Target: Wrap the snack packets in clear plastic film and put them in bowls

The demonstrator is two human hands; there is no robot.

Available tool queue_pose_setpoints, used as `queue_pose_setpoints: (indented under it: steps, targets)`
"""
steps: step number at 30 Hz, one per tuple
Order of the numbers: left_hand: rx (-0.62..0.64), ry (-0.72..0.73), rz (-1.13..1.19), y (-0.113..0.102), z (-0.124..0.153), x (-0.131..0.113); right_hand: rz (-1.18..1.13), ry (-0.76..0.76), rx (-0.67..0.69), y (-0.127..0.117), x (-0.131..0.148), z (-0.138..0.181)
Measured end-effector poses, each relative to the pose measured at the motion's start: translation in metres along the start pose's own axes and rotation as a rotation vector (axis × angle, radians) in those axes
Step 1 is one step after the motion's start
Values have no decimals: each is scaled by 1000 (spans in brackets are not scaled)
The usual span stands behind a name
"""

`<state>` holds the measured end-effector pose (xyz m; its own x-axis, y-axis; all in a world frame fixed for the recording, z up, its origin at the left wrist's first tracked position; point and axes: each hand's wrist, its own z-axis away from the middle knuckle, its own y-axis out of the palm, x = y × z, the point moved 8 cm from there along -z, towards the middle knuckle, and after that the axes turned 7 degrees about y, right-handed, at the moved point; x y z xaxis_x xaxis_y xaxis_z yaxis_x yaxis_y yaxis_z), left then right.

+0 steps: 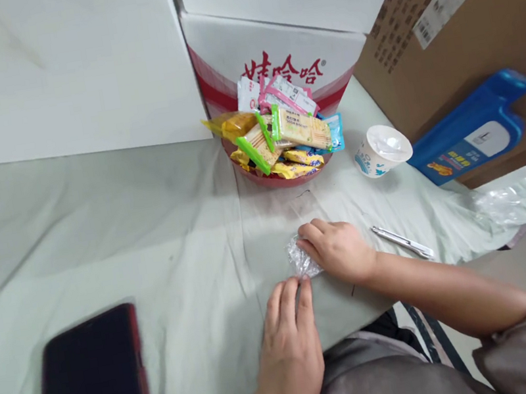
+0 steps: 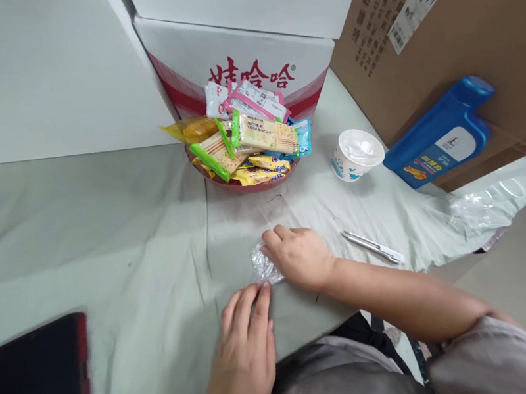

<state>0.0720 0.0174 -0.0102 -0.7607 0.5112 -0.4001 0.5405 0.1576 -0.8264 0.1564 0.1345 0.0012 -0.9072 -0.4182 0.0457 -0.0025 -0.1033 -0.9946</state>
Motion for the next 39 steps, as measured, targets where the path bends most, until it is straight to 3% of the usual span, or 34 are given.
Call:
queue_pose_setpoints:
  steps: [4,7,10,15,21,23,25,28,30,32,35,36,37,39]
  targets:
    - [8,-28,-37,1,-3,1,-87,-71,-188,-18,-10,4]
    - [-6,-28,-57,-1,-5,0,-215,-258,-305,-27,-4,20]
    - [-3,-30,-75,-2,-5,0,-251,-410,-248,-15,8,33]
    - [-78,-26,-80,-6,-2,-2,-215,-373,-151,9,13,35]
    - [-127,13,-103,-6,1,-4,-204,-411,-229,0,7,38]
    - [-127,29,-99,-6,1,-4,-218,-425,-305,-17,-10,39]
    - [-129,43,-87,-6,1,-5,-227,-353,-466,-47,-43,36]
    - [-128,46,-86,-5,1,-6,-125,-37,-788,-99,-116,31]
    - [-125,37,-92,-4,2,-6,3,174,-902,-119,-160,24]
    - [-114,22,-85,-3,2,-6,85,321,-778,-117,-195,5]
    - [-78,-4,-49,-2,1,-6,106,394,-347,-80,-226,-28]
    - [-65,-14,-32,-1,1,-5,106,393,-268,-71,-229,-33]
    - [-54,-25,-13,-1,0,-5,105,387,-226,-66,-229,-36]
    - [-39,-51,24,0,-1,-4,104,376,-287,-69,-223,-31]
